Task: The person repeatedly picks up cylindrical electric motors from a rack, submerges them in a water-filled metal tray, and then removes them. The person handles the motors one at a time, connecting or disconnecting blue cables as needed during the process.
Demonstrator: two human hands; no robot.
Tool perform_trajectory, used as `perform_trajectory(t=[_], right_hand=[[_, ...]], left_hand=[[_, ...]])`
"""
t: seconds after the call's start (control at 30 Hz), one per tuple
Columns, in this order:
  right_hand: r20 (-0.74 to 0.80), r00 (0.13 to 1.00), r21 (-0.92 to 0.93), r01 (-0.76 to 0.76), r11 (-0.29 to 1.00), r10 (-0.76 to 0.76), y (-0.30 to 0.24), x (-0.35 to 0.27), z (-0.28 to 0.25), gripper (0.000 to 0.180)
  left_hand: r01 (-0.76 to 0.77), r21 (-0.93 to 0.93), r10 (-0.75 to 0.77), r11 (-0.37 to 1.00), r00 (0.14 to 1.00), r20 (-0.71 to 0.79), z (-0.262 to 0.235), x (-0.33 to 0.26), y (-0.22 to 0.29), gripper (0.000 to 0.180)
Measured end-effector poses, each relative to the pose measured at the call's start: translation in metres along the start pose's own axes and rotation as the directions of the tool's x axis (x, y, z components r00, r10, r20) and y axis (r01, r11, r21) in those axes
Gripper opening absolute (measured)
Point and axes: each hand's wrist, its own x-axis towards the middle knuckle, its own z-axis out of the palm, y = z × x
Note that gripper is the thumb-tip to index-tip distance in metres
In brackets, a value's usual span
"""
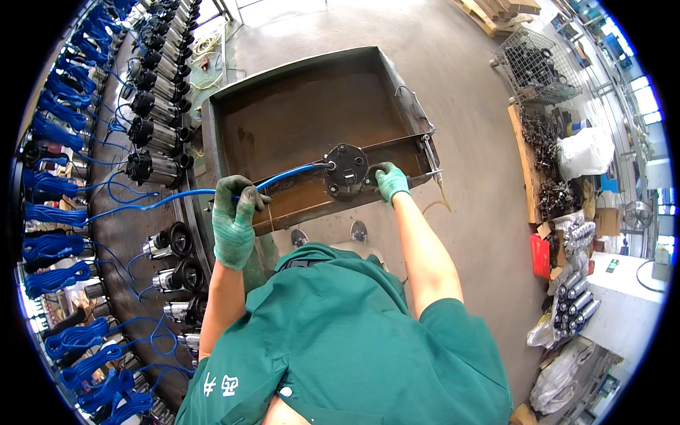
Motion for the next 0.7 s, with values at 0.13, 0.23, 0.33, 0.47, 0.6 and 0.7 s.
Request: perform_trajectory(t=[0.13, 0.23, 0.33, 0.47, 0.6, 0.7], right_hand=[[-0.010, 0.982, 0.004, 0.187, 0.982, -0.187, 0.017, 0.023, -0.005, 0.031], [-0.020, 0.910, -0.125, 0.408, 0.904, -0.414, -0.028, -0.023, 0.003, 0.038], [0.073, 0.800, -0.319, 0.585, 0.746, -0.596, -0.097, -0.082, 0.034, 0.040], [0.142, 0.817, -0.435, 0.558, 0.706, -0.559, -0.130, -0.111, 0.076, 0.032], [0.131, 0.780, -0.354, 0.613, 0.706, -0.612, -0.120, -0.090, 0.064, 0.031], [0.081, 0.817, -0.267, 0.569, 0.778, -0.570, -0.091, -0.066, 0.033, 0.030]], left_hand=[[-0.093, 0.171, 0.121, 0.981, 0.978, -0.168, -0.042, 0.006, -0.002, 0.011], [0.082, 0.094, -0.045, 0.992, 0.937, -0.346, -0.105, -0.005, -0.012, 0.009], [0.195, 0.162, -0.133, 0.967, 0.934, -0.332, -0.137, -0.022, -0.048, 0.008], [0.278, 0.367, -0.158, 0.888, 0.933, -0.323, -0.144, -0.037, -0.094, 0.008], [0.215, 0.114, -0.159, 0.970, 0.913, -0.376, -0.141, -0.034, -0.054, 0.009], [0.091, -0.221, -0.163, 0.971, 0.929, -0.333, -0.122, -0.027, 0.003, 0.008]])
